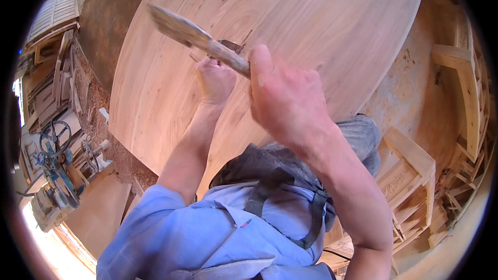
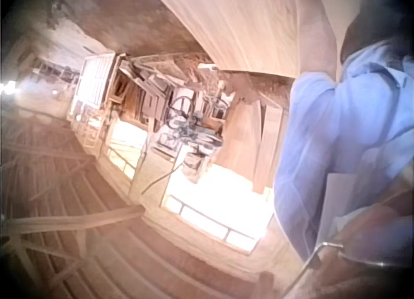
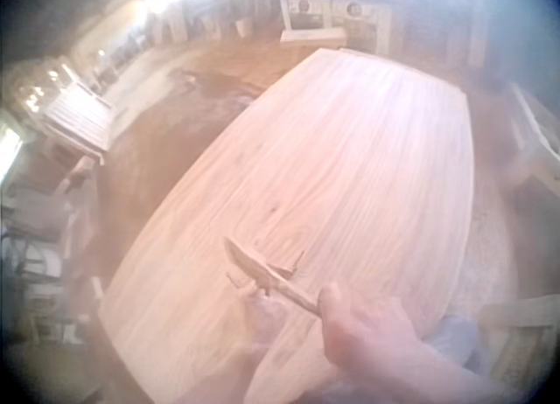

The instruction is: The person uses a chisel and a mallet to carve a groove into a large, curved wooden surface. They repeatedly position the chisel and strike it with the mallet to remove wood shavings.

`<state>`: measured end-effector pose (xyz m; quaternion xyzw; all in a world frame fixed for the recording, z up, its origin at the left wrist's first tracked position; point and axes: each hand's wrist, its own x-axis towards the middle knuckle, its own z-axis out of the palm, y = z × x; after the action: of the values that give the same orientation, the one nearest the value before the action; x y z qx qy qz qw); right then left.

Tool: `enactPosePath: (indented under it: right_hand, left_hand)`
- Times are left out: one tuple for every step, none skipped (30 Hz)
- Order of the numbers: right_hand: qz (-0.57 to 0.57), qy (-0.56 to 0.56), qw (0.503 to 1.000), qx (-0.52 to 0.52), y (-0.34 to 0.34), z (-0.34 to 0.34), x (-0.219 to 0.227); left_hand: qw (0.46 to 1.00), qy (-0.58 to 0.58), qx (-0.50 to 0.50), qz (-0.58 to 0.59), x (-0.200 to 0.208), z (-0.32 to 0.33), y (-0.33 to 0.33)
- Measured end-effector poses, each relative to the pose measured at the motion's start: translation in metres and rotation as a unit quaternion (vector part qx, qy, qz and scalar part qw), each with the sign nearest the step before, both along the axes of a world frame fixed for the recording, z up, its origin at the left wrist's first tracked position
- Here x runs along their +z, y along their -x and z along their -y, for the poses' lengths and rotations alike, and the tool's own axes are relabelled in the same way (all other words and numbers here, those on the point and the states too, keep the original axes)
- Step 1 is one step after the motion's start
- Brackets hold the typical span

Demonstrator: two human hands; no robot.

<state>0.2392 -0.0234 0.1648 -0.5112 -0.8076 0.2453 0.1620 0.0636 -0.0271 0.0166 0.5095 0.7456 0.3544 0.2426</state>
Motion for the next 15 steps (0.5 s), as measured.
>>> enactPosePath:
  right_hand:
    - [0.035, 0.045, 0.998, 0.014, -0.002, -0.003, -0.003]
    - [0.070, 0.089, 0.993, 0.027, -0.004, -0.010, -0.007]
    - [0.102, 0.133, 0.985, 0.040, -0.005, -0.015, -0.011]
    - [0.089, 0.137, 0.986, 0.011, -0.007, -0.014, -0.012]
    - [0.076, 0.142, 0.987, -0.018, -0.010, -0.012, -0.013]
    - [0.066, 0.156, 0.985, -0.045, -0.013, -0.004, -0.014]
    - [0.041, 0.171, 0.981, -0.087, -0.020, 0.004, -0.019]
    - [0.015, 0.186, 0.974, -0.128, -0.028, 0.015, -0.027]
    - [-0.013, 0.203, 0.965, -0.167, -0.036, 0.027, -0.034]
    - [-0.021, 0.234, 0.953, -0.190, -0.043, 0.037, -0.042]
    - [-0.031, 0.262, 0.941, -0.210, -0.050, 0.045, -0.050]
    - [-0.043, 0.289, 0.927, -0.236, -0.059, 0.053, -0.060]
    - [-0.054, 0.307, 0.916, -0.251, -0.069, 0.066, -0.069]
    - [-0.066, 0.320, 0.907, -0.266, -0.079, 0.078, -0.079]
    - [-0.077, 0.347, 0.892, -0.281, -0.079, 0.085, -0.076]
  left_hand:
    - [1.000, 0.022, -0.007, -0.013, 0.001, -0.002, 0.000]
    - [1.000, 0.017, -0.002, 0.008, -0.004, 0.001, 0.000]
    - [1.000, 0.010, 0.002, 0.026, -0.006, 0.004, 0.002]
    - [0.999, 0.004, 0.005, 0.044, -0.008, 0.005, 0.004]
    - [0.998, -0.010, 0.006, 0.066, -0.011, 0.001, 0.008]
    - [0.996, -0.016, 0.009, 0.091, 0.000, 0.001, 0.008]
    - [0.993, -0.026, 0.013, 0.117, 0.004, -0.001, 0.007]
    - [0.991, -0.003, 0.006, 0.131, -0.002, -0.009, 0.015]
    - [0.990, 0.021, 0.002, 0.143, -0.011, -0.019, 0.030]
    - [0.986, 0.047, -0.006, 0.157, -0.022, -0.028, 0.039]
    - [0.981, 0.028, 0.012, 0.194, -0.034, -0.030, 0.043]
    - [0.988, 0.034, 0.014, 0.151, -0.025, -0.025, 0.035]
    - [0.993, 0.041, 0.015, 0.108, -0.005, -0.015, 0.022]
    - [0.997, 0.042, 0.017, 0.064, 0.005, -0.013, 0.016]
    - [0.999, 0.007, -0.002, 0.046, -0.001, -0.009, 0.019]
